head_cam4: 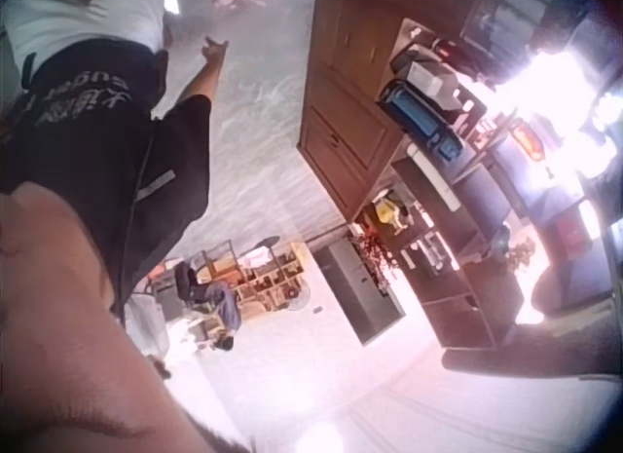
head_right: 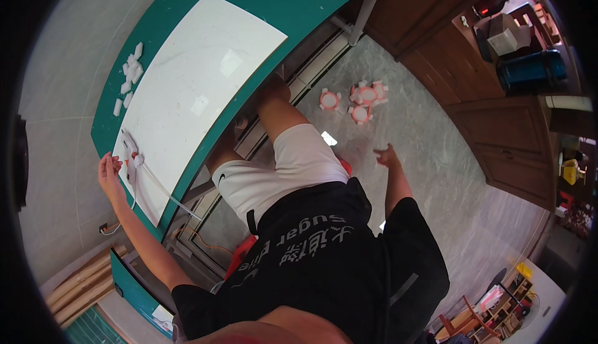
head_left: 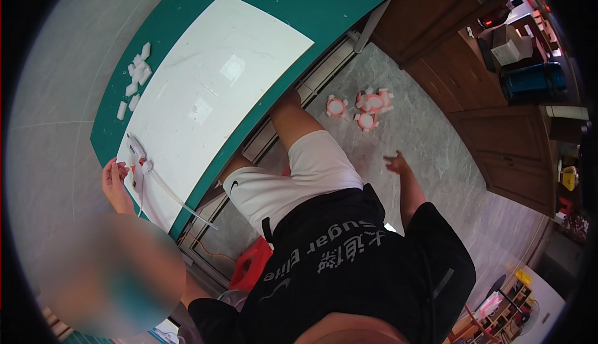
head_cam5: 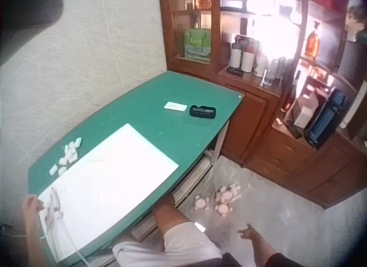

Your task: Assembling small foam pieces onto a pink ring using a hot glue gun.

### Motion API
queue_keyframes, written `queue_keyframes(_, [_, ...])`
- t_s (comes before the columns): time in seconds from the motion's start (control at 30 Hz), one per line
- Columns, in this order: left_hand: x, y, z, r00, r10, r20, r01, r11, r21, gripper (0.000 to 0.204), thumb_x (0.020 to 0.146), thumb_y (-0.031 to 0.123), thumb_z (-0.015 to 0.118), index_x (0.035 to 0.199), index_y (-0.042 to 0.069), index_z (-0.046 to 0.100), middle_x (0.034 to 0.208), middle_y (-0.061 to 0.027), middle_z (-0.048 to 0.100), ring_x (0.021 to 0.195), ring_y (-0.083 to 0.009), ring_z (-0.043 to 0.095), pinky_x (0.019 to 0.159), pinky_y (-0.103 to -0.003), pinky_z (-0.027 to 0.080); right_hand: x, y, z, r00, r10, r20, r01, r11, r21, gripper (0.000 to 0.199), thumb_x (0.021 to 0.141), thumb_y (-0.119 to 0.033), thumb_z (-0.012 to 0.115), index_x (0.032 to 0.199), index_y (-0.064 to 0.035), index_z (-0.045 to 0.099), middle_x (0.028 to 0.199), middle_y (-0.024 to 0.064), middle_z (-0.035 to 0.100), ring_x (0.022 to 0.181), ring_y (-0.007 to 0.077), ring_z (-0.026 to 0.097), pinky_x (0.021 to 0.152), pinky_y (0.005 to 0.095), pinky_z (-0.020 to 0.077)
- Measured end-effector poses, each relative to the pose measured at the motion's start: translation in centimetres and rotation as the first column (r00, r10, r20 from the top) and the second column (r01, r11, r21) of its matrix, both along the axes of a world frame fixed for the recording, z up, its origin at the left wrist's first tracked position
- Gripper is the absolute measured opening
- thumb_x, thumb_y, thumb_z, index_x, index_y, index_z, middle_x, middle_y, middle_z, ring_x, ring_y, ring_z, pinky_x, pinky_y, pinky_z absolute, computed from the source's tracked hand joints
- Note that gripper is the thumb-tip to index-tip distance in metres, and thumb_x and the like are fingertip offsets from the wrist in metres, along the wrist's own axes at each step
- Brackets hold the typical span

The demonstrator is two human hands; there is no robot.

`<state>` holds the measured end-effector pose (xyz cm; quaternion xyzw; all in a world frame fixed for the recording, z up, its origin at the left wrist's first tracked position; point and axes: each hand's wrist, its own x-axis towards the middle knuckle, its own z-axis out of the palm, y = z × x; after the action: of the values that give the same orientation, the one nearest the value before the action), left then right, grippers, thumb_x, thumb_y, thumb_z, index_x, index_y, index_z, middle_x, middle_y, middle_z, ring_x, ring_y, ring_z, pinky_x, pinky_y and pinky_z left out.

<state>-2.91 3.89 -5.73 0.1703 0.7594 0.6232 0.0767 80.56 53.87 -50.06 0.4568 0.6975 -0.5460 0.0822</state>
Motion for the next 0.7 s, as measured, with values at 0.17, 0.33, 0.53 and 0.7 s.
queue_keyframes(0.17, [1.5,-2.4,7.5,0.991,0.087,-0.103,-0.101,0.985,-0.141,0.023,0.1,0.016,0.057,0.114,-0.001,0.063,0.094,-0.0075,0.066,0.079,-0.0104,0.06,0.076,-0.024,0.052,-13.4,-12.7,3.1,0.783,-0.45,0.43,0.586,0.766,-0.265,0.056,0.081,-0.002,0.071,0.134,-0.0059,0.053,0.082,0.0133,0.071,0.068,0.0203,0.068,0.056,0.0351,0.0555])
queue_keyframes(0.33, [1.4,-1.0,5.8,0.992,0.067,-0.11,-0.078,0.992,-0.099,0.023,0.099,0.017,0.058,0.113,-0.002,0.063,0.094,-0.0082,0.066,0.08,-0.0114,0.061,0.076,-0.025,0.052,-14.0,-8.6,5.5,0.909,-0.363,0.205,0.403,0.889,-0.217,0.033,0.079,-0.006,0.075,0.111,-0.005,0.068,0.073,0.0111,0.071,0.06,0.0166,0.067,0.053,0.0291,0.0531])
queue_keyframes(0.53, [1.8,-1.2,4.7,0.98,0.154,-0.129,-0.152,0.988,0.019,0.025,0.098,0.017,0.06,0.115,-0.001,0.063,0.098,-0.01,0.067,0.085,-0.0133,0.064,0.078,-0.026,0.053,-21.9,-1.3,10.9,0.907,-0.329,-0.263,0.359,0.93,0.074,0.049,0.085,-0.01,0.073,0.132,-0.0064,0.058,0.076,0.01,0.072,0.062,0.013,0.066,0.055,0.0267,0.0525])
queue_keyframes(0.7, [2.4,-1.6,6.0,0.971,0.192,-0.146,-0.18,0.98,0.091,0.023,0.098,0.016,0.059,0.113,-0.001,0.064,0.096,-0.0093,0.069,0.085,-0.0141,0.065,0.078,-0.026,0.052,-33.4,1.7,24.9,0.74,-0.212,-0.639,0.423,0.884,0.197,0.075,0.098,-0.017,0.06,0.157,-0.0155,0.013,0.135,0.0193,0.055,0.111,0.0197,0.06,0.087,0.0307,0.053])
